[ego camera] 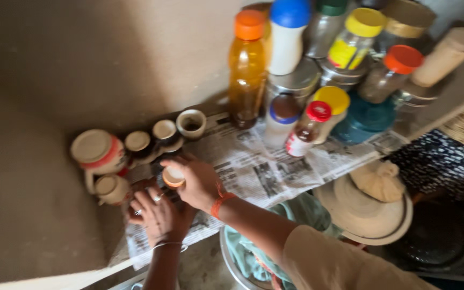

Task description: The person wipes several small ceramic cups with a white cloth on a red Hello Kitty bedsheet. After wiping each cup, the person places it on a nearby shelf lined with newspaper. The person repeats this process for multiple cups throughout the clip.

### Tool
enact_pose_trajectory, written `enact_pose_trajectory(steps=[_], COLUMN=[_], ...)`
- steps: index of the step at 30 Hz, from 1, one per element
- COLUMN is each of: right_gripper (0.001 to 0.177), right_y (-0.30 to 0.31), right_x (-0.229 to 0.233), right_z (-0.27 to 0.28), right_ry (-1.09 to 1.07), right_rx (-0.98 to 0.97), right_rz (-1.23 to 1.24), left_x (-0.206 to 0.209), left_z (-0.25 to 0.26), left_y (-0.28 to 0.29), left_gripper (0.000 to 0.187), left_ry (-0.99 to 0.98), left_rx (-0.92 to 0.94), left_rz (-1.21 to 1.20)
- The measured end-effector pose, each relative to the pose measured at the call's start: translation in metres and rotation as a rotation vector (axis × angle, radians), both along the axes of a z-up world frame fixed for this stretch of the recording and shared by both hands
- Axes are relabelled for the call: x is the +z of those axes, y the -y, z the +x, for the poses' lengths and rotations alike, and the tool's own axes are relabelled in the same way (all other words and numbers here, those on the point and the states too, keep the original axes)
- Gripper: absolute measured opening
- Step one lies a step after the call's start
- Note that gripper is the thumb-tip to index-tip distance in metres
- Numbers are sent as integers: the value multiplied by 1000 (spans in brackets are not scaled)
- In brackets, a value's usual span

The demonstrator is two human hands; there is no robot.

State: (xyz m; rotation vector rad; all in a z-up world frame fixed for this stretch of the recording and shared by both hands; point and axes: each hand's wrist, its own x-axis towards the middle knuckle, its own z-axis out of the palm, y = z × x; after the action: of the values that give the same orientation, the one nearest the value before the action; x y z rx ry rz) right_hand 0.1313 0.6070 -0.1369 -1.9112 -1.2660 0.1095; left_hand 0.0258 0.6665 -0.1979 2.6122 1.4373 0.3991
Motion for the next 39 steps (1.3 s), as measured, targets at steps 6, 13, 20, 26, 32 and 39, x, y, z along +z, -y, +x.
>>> enact_pose_trajectory(steps=[6, 13, 20, 26, 32, 39], right_gripper=[60, 71, 55, 52, 90, 90], right_y=[-23, -45, -53, -58, -21, 84], right_x=[-9, -7, -27, -41, -18, 49], right_z=[-1, -5, -12, -6, 7, -11], right_ry=[73, -74, -58, 23, 50, 418], right_rx=[124, -2, -81, -74, 150, 310], right_rz=[-44, -51, -22, 79, -134, -314], left_x=[8, 2, -13, -11, -28, -44], left_z=[3, 5, 1, 0, 3, 15], left_y=[8, 9, 7, 6, 1, -18], left_gripper=[107, 101, 88, 100, 102, 80], left_ry=[213, 256, 217, 292, 333, 322], left_rx=[22, 102, 82, 58, 47, -28], left_rz=[19, -19, -170, -182, -109, 107])
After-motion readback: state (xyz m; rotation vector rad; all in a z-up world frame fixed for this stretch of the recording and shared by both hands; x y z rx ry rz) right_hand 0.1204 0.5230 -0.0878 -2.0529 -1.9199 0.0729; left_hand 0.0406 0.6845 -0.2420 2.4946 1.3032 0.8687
